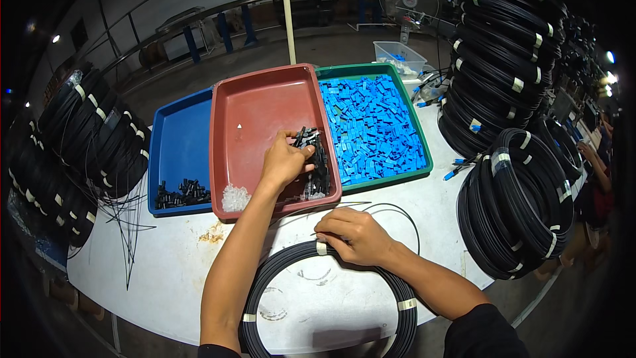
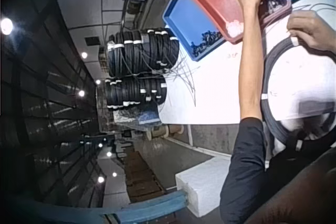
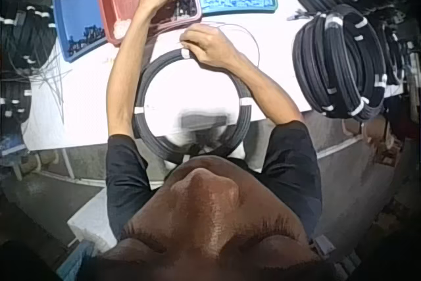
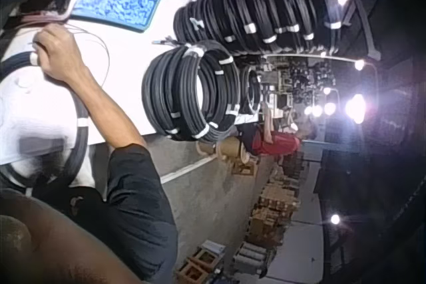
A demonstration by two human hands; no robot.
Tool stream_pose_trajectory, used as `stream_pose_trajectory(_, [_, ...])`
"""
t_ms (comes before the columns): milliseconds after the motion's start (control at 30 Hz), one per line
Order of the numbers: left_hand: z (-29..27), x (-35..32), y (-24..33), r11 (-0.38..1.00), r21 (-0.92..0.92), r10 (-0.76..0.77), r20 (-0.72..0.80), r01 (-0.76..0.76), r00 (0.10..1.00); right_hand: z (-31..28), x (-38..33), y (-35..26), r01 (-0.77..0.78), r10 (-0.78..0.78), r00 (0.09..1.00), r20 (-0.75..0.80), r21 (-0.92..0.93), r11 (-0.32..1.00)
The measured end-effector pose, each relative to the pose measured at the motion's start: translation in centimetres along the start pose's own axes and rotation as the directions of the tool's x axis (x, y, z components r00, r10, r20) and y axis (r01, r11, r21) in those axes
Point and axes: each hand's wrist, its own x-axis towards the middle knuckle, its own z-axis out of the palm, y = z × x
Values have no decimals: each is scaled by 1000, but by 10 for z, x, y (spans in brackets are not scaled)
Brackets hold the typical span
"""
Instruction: The person attaches connector pieces from trays onto the ends of a coiled cable by hand, stacks the finished cable coil onto a pile, and attaches connector pieces onto another cable coil.
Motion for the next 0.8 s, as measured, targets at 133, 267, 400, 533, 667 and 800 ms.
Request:
stream_pose_trajectory(133, [-11,-11,15,946,307,84,63,-99,994,-1,-1,1,-11,11,1000,9,0,1000])
stream_pose_trajectory(267, [-30,-9,3,869,437,213,92,-232,973,-1,0,0,-5,5,1000,3,13,1000])
stream_pose_trajectory(400, [-44,-9,-8,753,560,341,116,-344,933,0,0,2,-13,13,1000,11,10,1000])
stream_pose_trajectory(533, [-52,-18,-2,774,552,298,114,-310,948,0,0,0,-26,26,1000,16,18,999])
stream_pose_trajectory(667, [-58,-16,-6,742,587,334,96,-325,937,1,0,0,-21,20,1000,14,13,1000])
stream_pose_trajectory(800, [-51,-22,-4,699,638,239,216,-322,947,-1,0,-1,-31,31,999,26,10,999])
